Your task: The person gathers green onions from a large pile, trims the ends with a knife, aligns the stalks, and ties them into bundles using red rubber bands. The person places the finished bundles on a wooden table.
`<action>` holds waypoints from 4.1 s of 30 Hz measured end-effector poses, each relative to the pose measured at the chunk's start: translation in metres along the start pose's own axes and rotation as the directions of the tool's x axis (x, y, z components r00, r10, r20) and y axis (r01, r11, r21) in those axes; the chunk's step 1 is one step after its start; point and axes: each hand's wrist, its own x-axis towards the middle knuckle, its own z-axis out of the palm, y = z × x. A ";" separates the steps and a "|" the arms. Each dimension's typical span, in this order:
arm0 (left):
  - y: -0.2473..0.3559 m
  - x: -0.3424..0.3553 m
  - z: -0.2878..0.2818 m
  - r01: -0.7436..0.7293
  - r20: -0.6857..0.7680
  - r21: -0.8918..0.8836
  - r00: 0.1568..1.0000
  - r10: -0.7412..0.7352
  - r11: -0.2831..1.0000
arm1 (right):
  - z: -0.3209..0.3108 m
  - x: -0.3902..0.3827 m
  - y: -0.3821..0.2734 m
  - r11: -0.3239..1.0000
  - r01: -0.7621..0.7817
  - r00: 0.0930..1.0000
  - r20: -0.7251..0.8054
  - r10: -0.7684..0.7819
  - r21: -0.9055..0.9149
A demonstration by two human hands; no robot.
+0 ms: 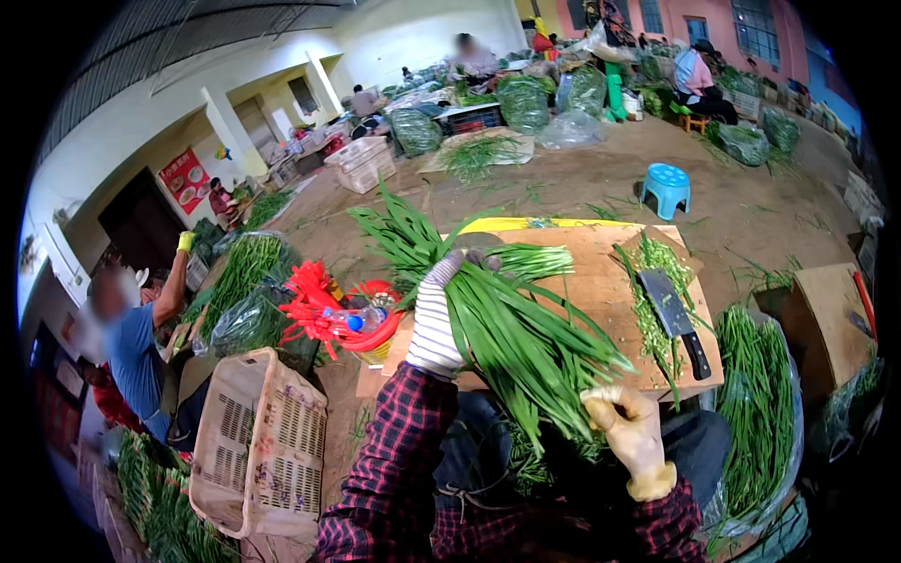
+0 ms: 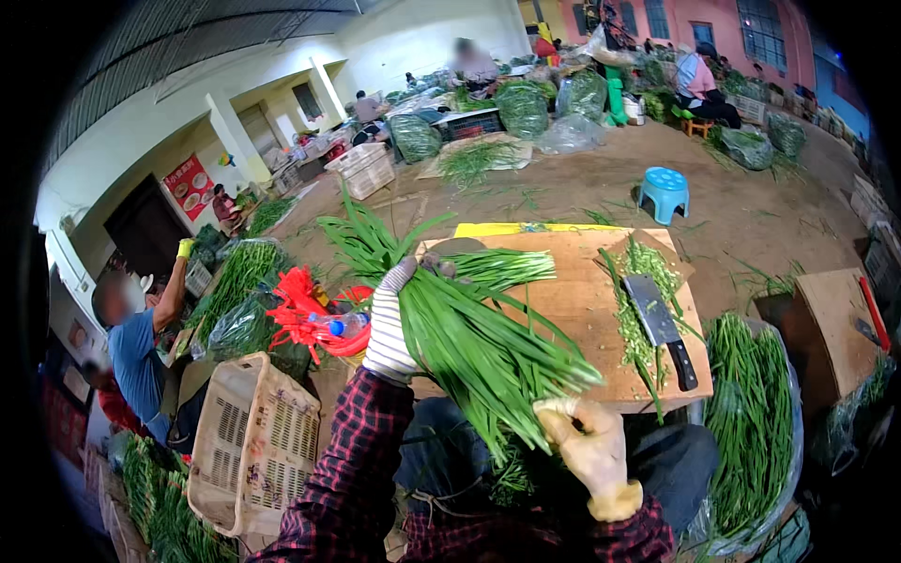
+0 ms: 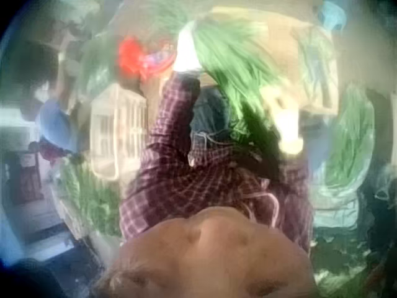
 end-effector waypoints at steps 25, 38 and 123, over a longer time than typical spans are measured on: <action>0.022 -0.038 -0.014 -0.167 0.046 -0.009 0.985 0.167 0.986 | -0.050 -0.051 0.072 0.508 0.313 0.950 0.269 -0.159 -0.802; 0.018 -0.045 0.006 -0.097 0.130 0.011 0.987 0.095 0.995 | -0.008 -0.018 0.005 0.933 0.255 0.966 -0.115 -0.233 0.252; 0.009 -0.002 0.018 -0.232 -0.009 0.254 0.970 0.243 0.939 | 0.039 0.046 0.037 0.717 -0.189 0.975 0.217 0.053 0.671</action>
